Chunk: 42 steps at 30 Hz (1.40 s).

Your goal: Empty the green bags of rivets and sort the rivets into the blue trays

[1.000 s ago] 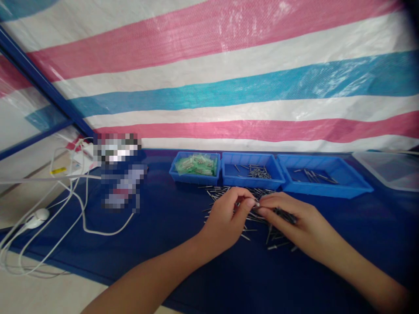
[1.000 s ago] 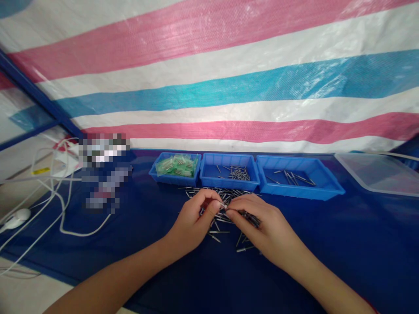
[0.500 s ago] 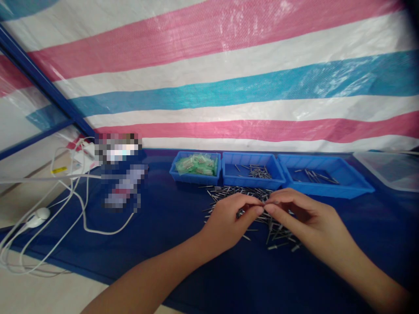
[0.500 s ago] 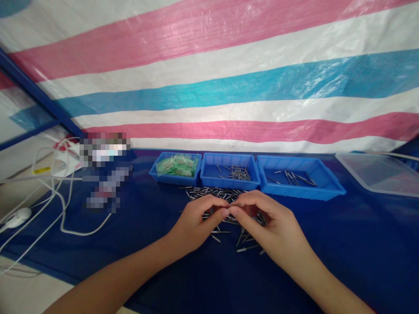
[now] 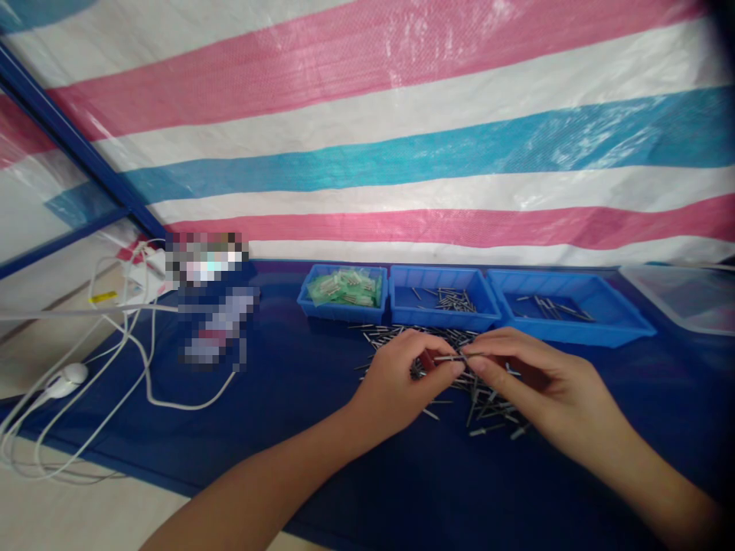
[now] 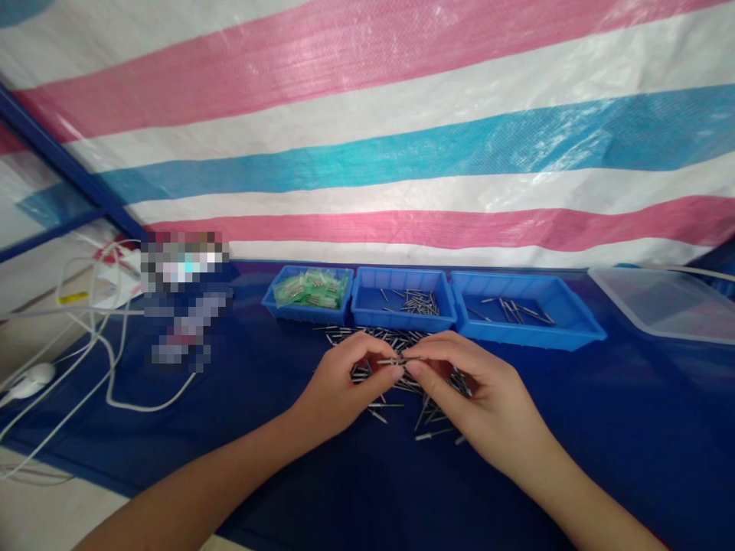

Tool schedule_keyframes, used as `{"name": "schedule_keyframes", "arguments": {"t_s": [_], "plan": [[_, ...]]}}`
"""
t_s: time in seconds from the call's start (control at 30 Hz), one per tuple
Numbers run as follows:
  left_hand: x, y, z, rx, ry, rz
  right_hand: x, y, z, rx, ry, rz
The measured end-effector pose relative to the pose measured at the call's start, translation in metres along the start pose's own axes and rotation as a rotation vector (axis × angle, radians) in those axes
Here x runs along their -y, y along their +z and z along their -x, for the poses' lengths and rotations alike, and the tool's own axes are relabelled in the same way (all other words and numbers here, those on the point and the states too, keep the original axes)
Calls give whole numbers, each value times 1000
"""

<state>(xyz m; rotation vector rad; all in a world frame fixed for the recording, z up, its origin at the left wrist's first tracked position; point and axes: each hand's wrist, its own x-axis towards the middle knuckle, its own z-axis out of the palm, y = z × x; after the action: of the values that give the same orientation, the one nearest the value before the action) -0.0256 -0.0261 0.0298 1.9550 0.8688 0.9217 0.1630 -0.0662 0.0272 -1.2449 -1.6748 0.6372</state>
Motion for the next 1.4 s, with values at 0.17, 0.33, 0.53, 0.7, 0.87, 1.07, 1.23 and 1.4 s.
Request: {"name": "schedule_keyframes", "arguments": {"t_s": [0.17,0.33,0.53,0.7,0.87,1.07,1.23,1.4], "plan": [[-4,-4,-2,-24,1,-64,-4,-2,-3,62,18,68],[2,-9,-1,126,88,-354,-14,-21,-11,-88,41,249],[10,-7,9,365,245,-625,-46,-59,-22,-279,163,805],[12,-1,12,421,308,-723,-57,-63,-24,-236,152,1027],[11,3,12,434,333,-770,-39,-47,-20,-229,25,878],[9,2,9,427,337,-802,-26,-30,-18,-161,-173,737],[8,-2,6,451,376,-862,-19,-22,-14,-152,-234,665],[6,-2,5,466,396,-926,-14,-17,-11,-116,-252,602]]}}
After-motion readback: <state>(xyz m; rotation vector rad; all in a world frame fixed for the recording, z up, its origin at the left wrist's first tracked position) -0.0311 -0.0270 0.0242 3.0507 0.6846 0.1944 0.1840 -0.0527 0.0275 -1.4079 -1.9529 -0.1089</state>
